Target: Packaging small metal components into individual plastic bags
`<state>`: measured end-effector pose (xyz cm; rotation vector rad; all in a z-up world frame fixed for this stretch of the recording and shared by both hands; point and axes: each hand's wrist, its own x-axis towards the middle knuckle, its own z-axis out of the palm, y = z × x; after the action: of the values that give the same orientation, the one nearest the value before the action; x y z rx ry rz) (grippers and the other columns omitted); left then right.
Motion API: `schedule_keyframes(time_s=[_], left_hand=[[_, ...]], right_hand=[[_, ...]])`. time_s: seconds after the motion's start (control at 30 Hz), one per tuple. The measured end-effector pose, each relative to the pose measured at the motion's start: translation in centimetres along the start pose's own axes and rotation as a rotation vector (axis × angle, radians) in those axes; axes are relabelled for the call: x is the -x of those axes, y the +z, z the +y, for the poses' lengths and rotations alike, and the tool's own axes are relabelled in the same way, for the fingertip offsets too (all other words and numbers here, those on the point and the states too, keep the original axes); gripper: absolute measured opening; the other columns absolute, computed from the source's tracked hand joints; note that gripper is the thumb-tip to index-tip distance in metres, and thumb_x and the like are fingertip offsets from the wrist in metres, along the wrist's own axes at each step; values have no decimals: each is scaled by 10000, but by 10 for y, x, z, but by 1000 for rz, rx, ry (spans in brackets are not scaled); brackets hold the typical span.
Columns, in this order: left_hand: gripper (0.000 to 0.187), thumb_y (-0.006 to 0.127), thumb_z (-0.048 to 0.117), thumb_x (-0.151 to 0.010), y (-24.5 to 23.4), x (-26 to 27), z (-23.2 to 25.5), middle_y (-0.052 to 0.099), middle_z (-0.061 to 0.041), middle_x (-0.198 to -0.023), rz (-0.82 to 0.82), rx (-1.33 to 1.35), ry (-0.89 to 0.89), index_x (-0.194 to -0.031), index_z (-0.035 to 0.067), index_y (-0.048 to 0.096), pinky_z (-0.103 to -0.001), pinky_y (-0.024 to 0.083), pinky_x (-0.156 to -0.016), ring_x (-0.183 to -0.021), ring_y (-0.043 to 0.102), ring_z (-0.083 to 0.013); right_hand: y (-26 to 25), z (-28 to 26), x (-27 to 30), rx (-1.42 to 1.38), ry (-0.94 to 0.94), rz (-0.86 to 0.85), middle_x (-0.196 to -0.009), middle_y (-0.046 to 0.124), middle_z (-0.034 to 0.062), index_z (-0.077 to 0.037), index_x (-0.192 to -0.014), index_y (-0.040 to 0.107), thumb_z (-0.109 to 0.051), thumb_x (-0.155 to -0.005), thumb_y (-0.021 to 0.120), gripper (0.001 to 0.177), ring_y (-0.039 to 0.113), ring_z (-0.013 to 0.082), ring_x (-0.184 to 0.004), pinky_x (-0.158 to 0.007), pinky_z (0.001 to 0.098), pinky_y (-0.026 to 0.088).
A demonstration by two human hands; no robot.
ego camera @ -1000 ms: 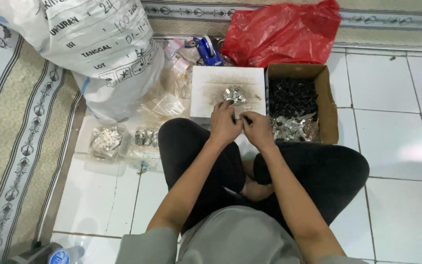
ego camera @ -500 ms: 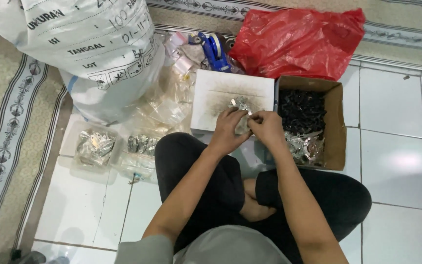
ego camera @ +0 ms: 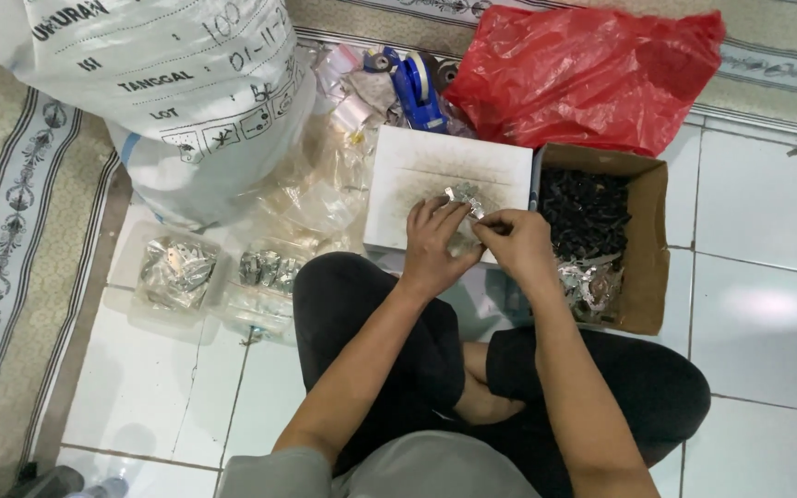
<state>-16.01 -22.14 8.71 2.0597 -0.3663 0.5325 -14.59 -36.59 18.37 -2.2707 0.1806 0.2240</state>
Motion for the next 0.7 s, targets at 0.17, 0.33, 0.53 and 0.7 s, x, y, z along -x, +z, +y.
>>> schedule_keyframes(time_s=[0.17,0.33,0.53,0.7], left_hand=[[706,878,314,-670,5,5,2,713,-90,-1228,16,17,-55,-1320,123,679,-591,320,-1168,-1289,562,-347],[639,864,262,-711,8,7,-1,720,-77,-1225,11,58,-65,-1310,127,691,-581,302,-1179,-1297,558,-330],[595,852,261,-690,5,5,1,725,-32,-1227,39,140,-95,-1266,188,720,-541,338,-1164,-1277,568,-319],[522,840,239,-731,5,7,1,736,-1,-1226,21,195,-134,-1244,228,744,-537,335,-1171,-1279,572,-305]], right_hand=[[11,12,3,-37,7,71,-815,764,174,-11,-1035,793,-160,-890,728,217,733,270,-740,-595,360,565],[12,5,11,-109,23,141,-691,744,135,0,-1026,785,-125,-912,693,192,718,238,-642,-577,324,555],[12,1,18,-189,15,160,-835,768,180,8,-1101,763,-139,-872,751,273,675,207,-725,-598,342,532],[14,1,20,-178,-14,201,-872,765,187,32,-1120,749,-90,-831,765,314,675,208,-780,-645,341,548]])
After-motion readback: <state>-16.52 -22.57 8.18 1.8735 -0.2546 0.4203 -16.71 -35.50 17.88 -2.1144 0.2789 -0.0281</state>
